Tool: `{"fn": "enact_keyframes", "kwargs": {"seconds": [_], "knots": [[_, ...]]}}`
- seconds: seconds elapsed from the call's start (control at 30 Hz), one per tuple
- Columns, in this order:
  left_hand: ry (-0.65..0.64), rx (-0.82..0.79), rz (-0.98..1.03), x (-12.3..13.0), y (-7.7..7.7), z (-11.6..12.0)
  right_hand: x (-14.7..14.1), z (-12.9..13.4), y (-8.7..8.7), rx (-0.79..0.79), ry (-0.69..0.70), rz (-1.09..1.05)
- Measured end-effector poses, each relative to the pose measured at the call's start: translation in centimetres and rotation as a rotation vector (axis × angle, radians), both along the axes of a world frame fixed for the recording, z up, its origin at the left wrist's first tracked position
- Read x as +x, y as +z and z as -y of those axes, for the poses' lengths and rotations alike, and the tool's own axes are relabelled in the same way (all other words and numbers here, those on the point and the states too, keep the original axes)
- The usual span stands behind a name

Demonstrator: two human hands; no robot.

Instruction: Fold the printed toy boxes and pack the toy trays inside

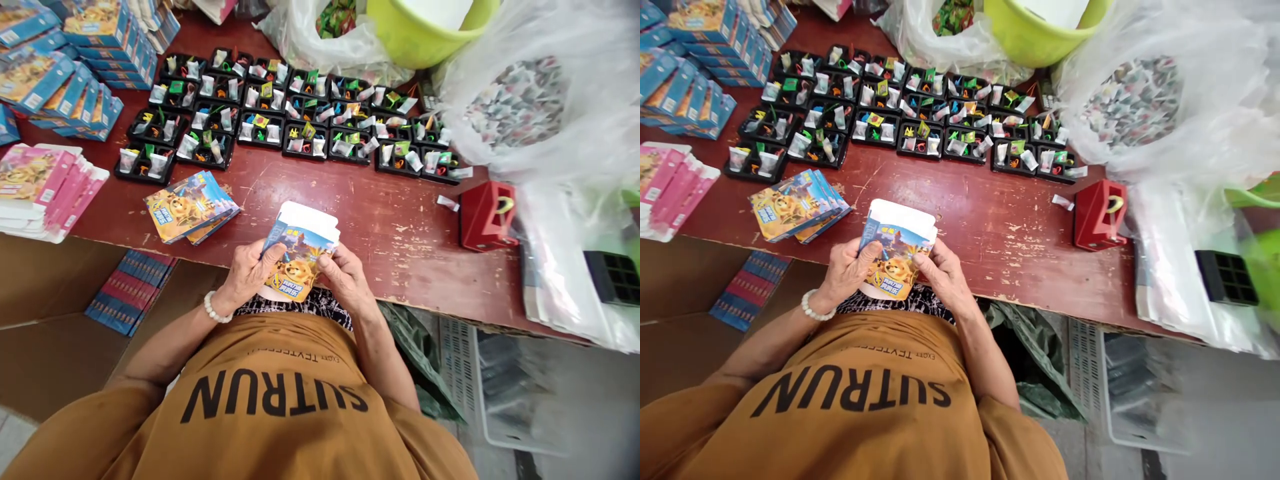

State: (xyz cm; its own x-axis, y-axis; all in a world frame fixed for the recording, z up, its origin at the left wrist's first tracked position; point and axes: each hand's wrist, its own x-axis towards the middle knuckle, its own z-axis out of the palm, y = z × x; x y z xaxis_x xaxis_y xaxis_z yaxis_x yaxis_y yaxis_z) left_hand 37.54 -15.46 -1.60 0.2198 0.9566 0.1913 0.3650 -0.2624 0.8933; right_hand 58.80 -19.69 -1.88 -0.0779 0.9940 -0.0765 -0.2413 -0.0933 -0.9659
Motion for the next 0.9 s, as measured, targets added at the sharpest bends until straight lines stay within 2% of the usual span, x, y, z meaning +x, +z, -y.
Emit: {"fn": "enact_keyframes", "kwargs": {"seconds": [0.1, 0.17, 0.23, 0.3, 0.47, 0.57, 0.67, 0.77, 0.9], "knots": [[0.074, -0.113, 0.083, 0.6, -0.9, 1.0, -1.9, 0.4, -1.2, -0.044, -0.14, -0.057], [0.1, -0.191, 0.155, 1.1, -1.2, 1.7, -2.8, 0.2, -1.9, -0.04, -0.268, -0.02], [0.125, -0.235, 0.223, 1.5, -1.4, 2.0, -3.4, -0.1, -2.0, -0.001, -0.395, 0.047], [0.153, -0.235, 0.25, 1.8, -1.5, 2.2, -3.6, -0.2, -1.8, 0.044, -0.466, 0.111], [0.18, -0.202, 0.212, 1.8, -1.8, 2.2, -3.7, 0.7, -1.3, 0.09, -0.438, 0.224], [0.175, -0.205, 0.213, 1.9, -2.0, 2.3, -3.7, 0.9, -2.4, 0.082, -0.5, 0.268], [0.109, -0.23, 0.232, 2.1, -2.1, 2.1, -3.1, 0.5, -3.5, 0.118, -0.527, 0.365], [0.019, -0.264, 0.244, 2.0, -2.2, 1.5, -2.0, 0.6, -3.3, 0.175, -0.471, 0.521], [0.003, -0.196, 0.294, 1.0, -2.7, 0.8, -1.1, 1.9, -2.6, 0.175, -0.298, 0.641]]}}
